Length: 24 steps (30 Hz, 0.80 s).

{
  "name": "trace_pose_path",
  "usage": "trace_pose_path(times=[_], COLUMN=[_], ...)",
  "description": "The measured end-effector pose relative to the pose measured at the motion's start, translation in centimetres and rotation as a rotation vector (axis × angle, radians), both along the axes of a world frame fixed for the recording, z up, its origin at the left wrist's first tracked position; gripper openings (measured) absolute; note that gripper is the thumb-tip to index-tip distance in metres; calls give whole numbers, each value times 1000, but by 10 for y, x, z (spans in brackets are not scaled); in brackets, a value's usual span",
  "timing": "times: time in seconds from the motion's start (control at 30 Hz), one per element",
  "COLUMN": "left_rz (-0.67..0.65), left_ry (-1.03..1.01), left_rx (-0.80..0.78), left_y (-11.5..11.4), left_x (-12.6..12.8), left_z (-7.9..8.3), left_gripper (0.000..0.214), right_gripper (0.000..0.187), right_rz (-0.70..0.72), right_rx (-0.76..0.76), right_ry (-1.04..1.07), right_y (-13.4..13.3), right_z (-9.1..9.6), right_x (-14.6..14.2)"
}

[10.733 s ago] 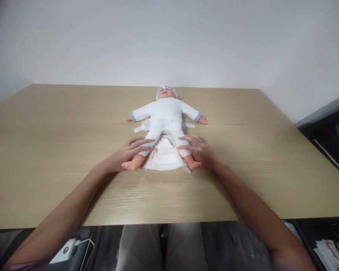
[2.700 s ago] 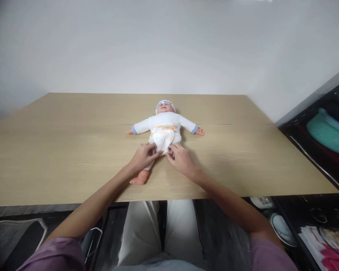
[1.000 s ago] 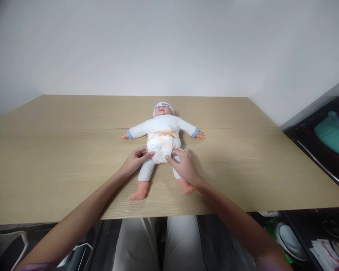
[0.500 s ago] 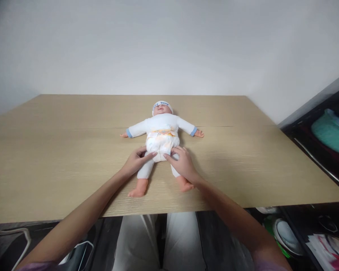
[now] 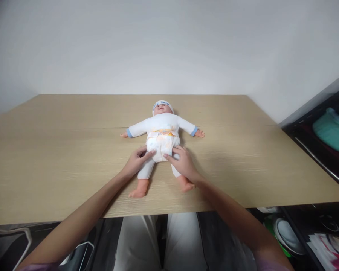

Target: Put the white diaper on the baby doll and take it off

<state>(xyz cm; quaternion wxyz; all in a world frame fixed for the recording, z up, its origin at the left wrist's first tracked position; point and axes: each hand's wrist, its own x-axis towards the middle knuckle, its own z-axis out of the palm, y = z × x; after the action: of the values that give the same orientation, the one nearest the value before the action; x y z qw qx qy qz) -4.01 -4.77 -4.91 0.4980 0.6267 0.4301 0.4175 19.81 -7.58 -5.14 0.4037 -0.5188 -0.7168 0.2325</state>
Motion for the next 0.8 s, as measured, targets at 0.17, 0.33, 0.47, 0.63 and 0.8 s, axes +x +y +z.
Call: trace_pose_path(times=[0.17, 0.33, 0.47, 0.63, 0.8], left_rz=[46, 68, 70, 20, 6], left_ry=[21, 136, 250, 244, 241], left_rx=[24, 116, 177, 189, 179], left_y=[2, 1, 0, 2, 2], left_x=[-2, -4, -6, -8, -8], left_z=[-2, -3, -3, -2, 0], left_gripper=[44, 41, 42, 38, 36], right_gripper=[17, 20, 24, 24, 20], right_rz=[48, 33, 44, 51, 35], right_rx=[-27, -49, -82, -110, -81], right_ry=[114, 127, 185, 228, 109], right_y=[2, 2, 4, 4, 1], right_z=[-2, -3, -4, -5, 0], right_x=[-3, -4, -4, -3, 0])
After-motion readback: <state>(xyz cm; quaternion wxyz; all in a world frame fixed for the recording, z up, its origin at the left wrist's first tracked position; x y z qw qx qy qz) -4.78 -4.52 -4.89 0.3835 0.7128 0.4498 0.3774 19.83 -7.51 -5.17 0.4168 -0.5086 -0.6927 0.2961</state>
